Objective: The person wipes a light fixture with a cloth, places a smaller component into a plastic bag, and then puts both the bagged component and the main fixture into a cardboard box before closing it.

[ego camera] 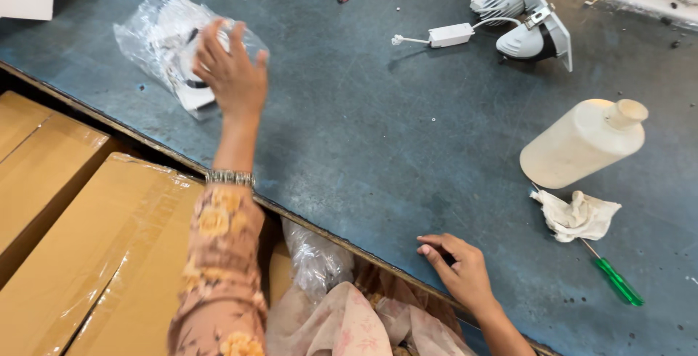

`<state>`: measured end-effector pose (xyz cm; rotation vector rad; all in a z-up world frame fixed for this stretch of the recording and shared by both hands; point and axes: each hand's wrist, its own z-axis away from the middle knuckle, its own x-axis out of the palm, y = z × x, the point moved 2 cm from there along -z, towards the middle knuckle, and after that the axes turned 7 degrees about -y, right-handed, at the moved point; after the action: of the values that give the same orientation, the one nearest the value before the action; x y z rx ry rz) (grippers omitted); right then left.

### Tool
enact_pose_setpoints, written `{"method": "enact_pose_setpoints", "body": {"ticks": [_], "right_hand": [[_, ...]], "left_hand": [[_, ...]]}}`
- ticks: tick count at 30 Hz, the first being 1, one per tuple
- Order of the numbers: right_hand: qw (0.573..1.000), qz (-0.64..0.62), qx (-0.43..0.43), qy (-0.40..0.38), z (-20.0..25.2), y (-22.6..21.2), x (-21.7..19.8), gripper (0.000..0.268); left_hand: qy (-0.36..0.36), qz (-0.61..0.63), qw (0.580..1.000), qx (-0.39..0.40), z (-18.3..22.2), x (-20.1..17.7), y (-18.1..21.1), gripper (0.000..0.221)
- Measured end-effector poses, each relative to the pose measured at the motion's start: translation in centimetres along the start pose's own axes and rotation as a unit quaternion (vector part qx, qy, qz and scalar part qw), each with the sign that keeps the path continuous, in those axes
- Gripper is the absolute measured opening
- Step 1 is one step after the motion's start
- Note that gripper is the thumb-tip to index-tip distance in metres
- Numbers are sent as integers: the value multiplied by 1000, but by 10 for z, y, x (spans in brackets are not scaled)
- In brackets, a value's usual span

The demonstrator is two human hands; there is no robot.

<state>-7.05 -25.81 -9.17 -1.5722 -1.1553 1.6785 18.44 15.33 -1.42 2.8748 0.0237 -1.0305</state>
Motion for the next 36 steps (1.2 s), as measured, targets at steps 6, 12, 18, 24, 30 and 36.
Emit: {"method": "enact_pose_setpoints", "body": {"ticks": [6,12,18,24,30,36], "right_hand": [[997,70,-15,4,-2,-9,-3,18],[996,88,-19,-6,-2,-8,3,18],[995,73,-6,-63,-12,3,-4,16],[943,246,-221,31,-109,7,-55,35],[880,349,-6,323,-280,67,-116,111],[819,319,139,456,-354,89,-185,126]], "left_hand": [[-167,434,871,158,140,-106,52,14],[-228,420,877,-43,287,-151,65,15],[-282,301,911,-19,333,-125,90,54],[-619,136,772,-50,398,-13,105,25],[-656,113,742,-78,408,40,115,30],[-588,142,786,-132,400,10,98,30]]}}
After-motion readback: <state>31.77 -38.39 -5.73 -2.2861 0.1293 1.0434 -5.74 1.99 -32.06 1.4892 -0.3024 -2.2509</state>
